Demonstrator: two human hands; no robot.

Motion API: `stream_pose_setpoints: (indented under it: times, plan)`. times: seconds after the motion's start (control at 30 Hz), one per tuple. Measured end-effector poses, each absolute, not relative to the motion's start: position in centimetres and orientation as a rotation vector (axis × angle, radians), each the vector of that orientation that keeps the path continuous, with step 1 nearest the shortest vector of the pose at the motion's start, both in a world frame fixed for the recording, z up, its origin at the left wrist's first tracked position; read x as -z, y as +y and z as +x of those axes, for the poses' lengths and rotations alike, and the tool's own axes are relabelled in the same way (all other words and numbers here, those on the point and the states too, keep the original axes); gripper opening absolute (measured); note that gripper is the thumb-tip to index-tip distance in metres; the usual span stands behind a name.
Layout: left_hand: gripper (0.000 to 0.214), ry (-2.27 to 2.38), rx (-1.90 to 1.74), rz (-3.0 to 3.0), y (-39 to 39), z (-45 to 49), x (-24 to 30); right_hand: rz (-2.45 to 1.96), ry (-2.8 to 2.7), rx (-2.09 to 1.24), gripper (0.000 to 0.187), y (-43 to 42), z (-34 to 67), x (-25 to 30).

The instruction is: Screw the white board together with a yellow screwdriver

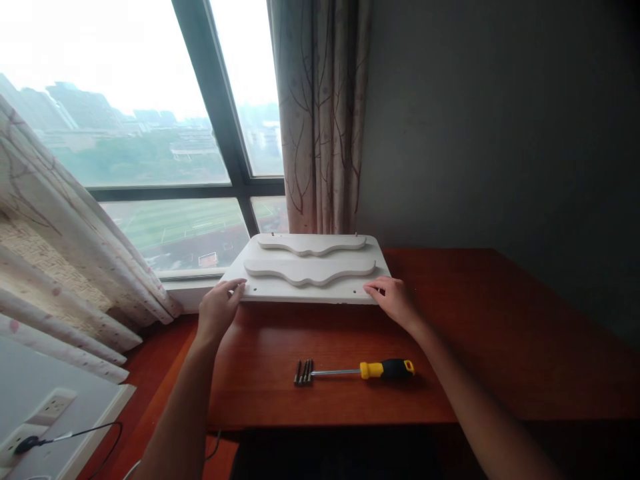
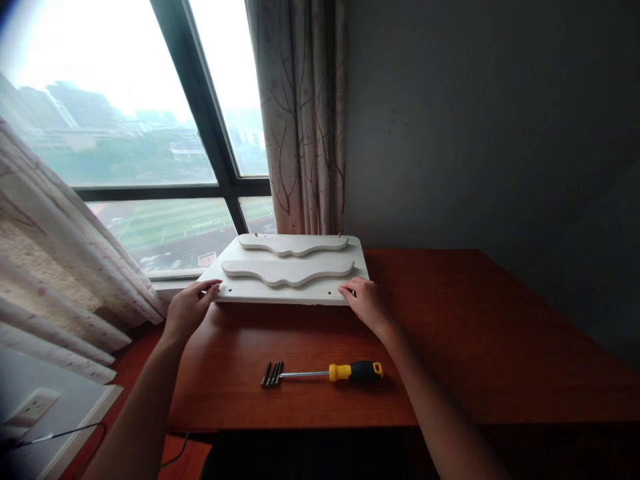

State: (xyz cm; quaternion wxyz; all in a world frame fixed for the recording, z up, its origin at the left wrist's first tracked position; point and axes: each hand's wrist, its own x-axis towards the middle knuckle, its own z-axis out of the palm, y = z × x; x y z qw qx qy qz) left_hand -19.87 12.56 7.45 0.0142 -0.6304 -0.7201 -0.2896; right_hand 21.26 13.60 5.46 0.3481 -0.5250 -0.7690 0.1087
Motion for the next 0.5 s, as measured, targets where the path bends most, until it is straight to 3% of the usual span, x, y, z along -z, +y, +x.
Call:
stream_pose_setpoints:
  times: [0.5]
  plan:
    - [0.034,-2.136,1.072,-2.110,6.8,-16.0,-5.6,-1.433,-1.949,-0.260,0.029,8.0,26.8,-5.0]
